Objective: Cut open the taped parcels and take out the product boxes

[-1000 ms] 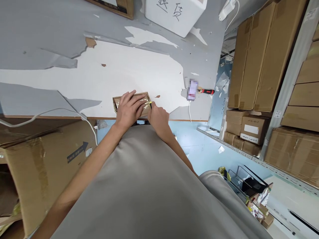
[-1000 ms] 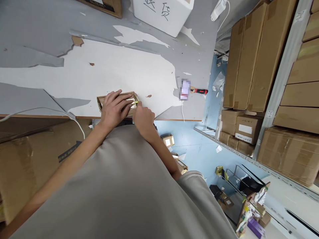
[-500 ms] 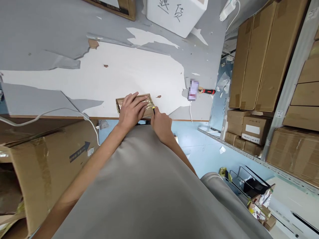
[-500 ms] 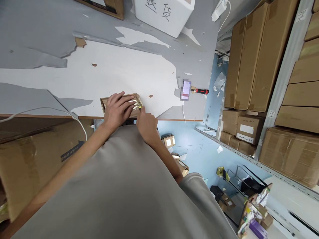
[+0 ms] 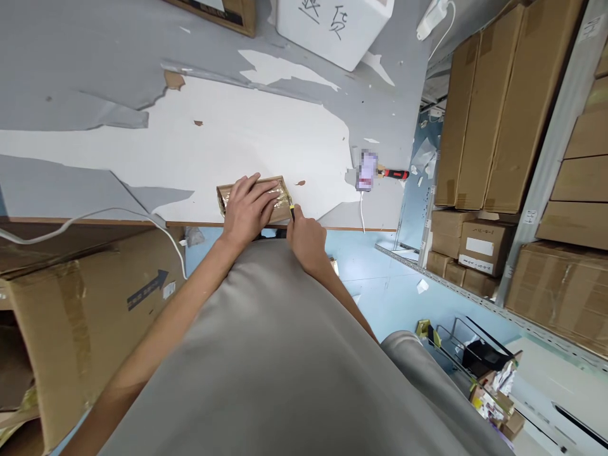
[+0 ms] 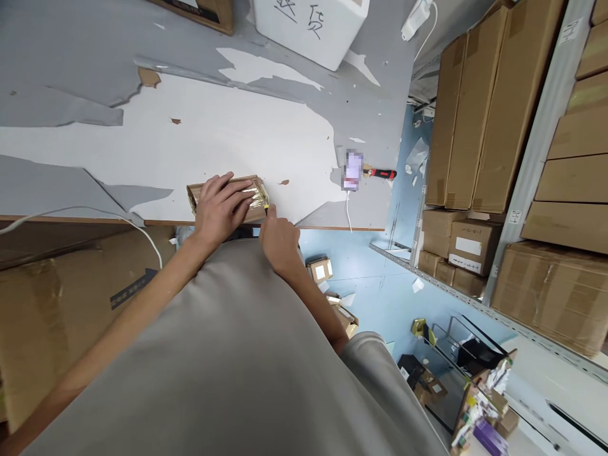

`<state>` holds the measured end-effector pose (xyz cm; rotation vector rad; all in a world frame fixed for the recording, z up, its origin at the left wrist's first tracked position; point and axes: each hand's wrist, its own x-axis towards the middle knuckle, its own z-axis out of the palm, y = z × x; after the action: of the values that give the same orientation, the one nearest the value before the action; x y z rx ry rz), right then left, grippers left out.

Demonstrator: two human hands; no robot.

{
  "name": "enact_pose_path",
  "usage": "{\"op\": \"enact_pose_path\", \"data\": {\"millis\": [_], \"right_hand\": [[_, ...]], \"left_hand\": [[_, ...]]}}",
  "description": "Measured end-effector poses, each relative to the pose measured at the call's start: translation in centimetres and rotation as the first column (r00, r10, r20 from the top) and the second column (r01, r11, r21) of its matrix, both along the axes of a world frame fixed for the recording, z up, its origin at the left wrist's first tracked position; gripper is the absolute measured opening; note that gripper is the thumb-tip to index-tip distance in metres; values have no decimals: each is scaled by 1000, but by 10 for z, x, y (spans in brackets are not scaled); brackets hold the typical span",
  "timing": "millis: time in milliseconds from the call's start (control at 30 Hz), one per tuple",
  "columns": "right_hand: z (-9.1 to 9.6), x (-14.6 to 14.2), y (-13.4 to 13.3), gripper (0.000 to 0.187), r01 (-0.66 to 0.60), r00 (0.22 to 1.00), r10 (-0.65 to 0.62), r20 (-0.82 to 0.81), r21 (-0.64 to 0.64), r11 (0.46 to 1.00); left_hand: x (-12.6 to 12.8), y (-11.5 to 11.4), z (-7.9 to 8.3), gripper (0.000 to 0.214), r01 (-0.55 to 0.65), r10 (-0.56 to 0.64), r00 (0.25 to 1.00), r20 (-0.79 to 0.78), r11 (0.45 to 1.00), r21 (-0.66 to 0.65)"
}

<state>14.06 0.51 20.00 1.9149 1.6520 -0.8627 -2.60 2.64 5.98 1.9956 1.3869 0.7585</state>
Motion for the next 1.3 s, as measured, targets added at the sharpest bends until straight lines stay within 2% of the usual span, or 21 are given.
{"op": "enact_pose_path", "data": {"millis": [167,267,433,733,1000,1300], "right_hand": [[4,0,-2,53,3,1000,-3,-6,-6,1000],[3,-1,6,48,5,1000,-5,-13,3,1000],[-5,0,19,36,-9,1000,9,-17,20,1000],[17,1,-5,49,-71,997,72,-19,56,996],[1,-22,24,47,-89,995,84,61,90,992],[20,-9,-6,45,-53,989,50,143,15,998]], "left_hand": [[-1,-3,1,40,5,-5,1000,-20,1000,0],[0,-2,-1,44,0,0,1000,-24,1000,-14],[0,2,-4,39,-20,20,1000,6,1000,-6],[-11,-10,-9,33,-40,40,998,38,999,-4],[-5,-8,-4,37,-54,55,995,79,998,-16],[-8,-11,-2,32,-5,10,993,115,999,-43]]}}
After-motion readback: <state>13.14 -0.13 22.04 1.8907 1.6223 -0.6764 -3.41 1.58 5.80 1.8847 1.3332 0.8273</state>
